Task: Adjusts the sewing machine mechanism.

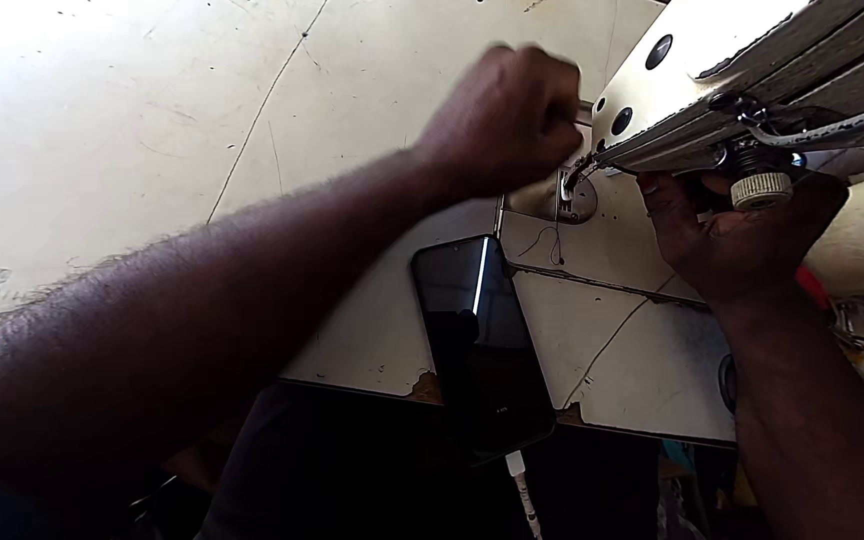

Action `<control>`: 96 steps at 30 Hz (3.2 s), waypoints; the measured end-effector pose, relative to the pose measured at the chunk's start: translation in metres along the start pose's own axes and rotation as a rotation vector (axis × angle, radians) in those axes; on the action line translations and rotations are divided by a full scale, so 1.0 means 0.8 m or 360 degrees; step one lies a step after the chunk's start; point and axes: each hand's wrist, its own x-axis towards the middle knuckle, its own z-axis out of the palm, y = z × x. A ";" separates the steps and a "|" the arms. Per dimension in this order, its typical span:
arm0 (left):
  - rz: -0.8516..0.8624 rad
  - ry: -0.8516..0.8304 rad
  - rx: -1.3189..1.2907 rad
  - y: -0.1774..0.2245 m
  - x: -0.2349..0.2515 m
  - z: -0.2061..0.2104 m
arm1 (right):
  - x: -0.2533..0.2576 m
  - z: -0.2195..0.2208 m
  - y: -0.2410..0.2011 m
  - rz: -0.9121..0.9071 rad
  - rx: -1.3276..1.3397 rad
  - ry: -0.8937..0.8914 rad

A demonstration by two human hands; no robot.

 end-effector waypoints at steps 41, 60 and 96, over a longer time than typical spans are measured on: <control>-0.0793 0.0685 -0.0295 -0.078 0.013 -0.035 | -0.003 -0.008 0.010 0.0144 0.0413 -0.0247; -0.0778 0.0645 -0.0275 -0.076 0.008 -0.035 | 0.001 -0.036 0.015 0.0482 0.1127 -0.0433; -0.0818 0.0615 -0.0282 -0.076 0.009 -0.036 | 0.005 -0.025 0.027 0.0515 0.1430 -0.0421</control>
